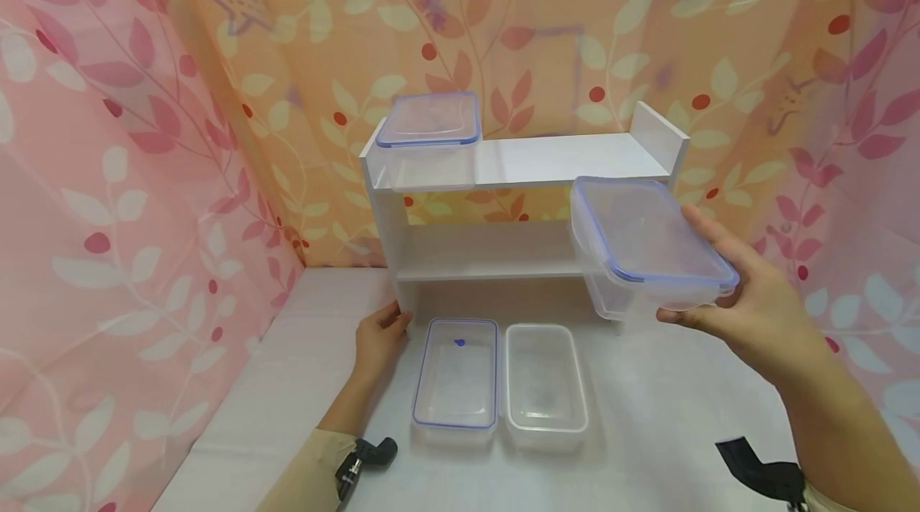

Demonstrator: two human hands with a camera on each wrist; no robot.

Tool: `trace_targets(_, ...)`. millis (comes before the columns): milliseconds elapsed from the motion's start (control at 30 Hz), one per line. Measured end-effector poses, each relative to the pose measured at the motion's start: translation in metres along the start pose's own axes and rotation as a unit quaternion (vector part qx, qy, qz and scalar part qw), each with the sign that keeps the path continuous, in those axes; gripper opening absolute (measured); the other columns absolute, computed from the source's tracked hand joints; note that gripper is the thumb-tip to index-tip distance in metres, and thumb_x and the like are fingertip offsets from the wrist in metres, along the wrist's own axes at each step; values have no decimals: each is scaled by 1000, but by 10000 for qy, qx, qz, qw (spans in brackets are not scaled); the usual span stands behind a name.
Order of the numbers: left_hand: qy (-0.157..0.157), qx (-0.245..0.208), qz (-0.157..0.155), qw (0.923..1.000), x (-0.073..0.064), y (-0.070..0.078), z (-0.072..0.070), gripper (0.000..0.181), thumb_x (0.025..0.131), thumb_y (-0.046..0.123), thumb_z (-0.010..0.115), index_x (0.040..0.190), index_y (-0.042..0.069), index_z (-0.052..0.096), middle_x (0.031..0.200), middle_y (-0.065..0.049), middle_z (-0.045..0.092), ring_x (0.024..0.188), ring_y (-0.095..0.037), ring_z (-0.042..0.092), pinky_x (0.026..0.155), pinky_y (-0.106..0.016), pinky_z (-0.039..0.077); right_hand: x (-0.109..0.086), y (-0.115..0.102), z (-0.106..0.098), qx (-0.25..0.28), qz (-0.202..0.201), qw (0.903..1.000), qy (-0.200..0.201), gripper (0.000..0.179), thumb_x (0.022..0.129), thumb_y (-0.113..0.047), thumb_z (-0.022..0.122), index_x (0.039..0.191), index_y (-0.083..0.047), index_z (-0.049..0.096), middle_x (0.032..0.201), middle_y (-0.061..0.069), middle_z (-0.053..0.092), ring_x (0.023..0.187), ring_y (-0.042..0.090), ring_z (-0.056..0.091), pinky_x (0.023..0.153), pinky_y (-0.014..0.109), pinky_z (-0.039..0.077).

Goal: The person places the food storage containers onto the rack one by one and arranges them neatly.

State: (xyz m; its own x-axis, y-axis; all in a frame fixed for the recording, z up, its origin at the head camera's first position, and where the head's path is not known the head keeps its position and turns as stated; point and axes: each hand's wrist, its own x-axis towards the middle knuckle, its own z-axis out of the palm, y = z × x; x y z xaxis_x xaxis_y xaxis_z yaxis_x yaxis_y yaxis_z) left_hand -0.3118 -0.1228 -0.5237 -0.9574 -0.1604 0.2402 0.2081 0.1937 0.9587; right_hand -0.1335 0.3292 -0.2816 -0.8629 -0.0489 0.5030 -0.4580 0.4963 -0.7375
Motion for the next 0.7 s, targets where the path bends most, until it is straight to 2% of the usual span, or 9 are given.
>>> trace_targets(200,62,86,-15,9999,-1,0,1,39,95,16,74,132,4,69,127,-15,72,108,-24,73,78,-27,60,11,-8,-5,510,259,9984,-48,103,77,24,74,161,-21,34,165,-2,33,116,8,48,74,11,55)
trace_targets(333,50,74,22,10000,-1,0,0,39,95,16,74,132,3,69,127,-15,71,108,-25,72,80,-28,60,19,-11,-6,1011,193,9945,-184,102,77,25,73,161,-19,34,163,3,33,113,13,49,76,12,55)
trace_targets(433,45,123,14,9999,-1,-1,0,39,95,17,74,132,5,69,128,-14,71,109,-25,72,81,-29,60,25,-13,-7,870,85,9959,-240,103,77,26,73,161,-18,33,159,7,32,112,14,49,76,12,55)
trace_targets(567,50,166,4,9998,-2,0,-1,40,94,18,76,132,7,69,127,-12,72,109,-24,72,84,-34,61,32,-17,-7,16,107,9998,-151,104,79,22,75,162,-24,32,154,5,37,109,11,50,75,10,54)
trace_targets(700,51,133,27,9999,-2,1,-1,40,94,18,75,132,5,69,127,-13,72,109,-24,72,86,-37,61,39,-21,-7,-206,228,9995,-122,103,81,19,75,162,-28,32,151,4,40,107,10,52,74,10,54)
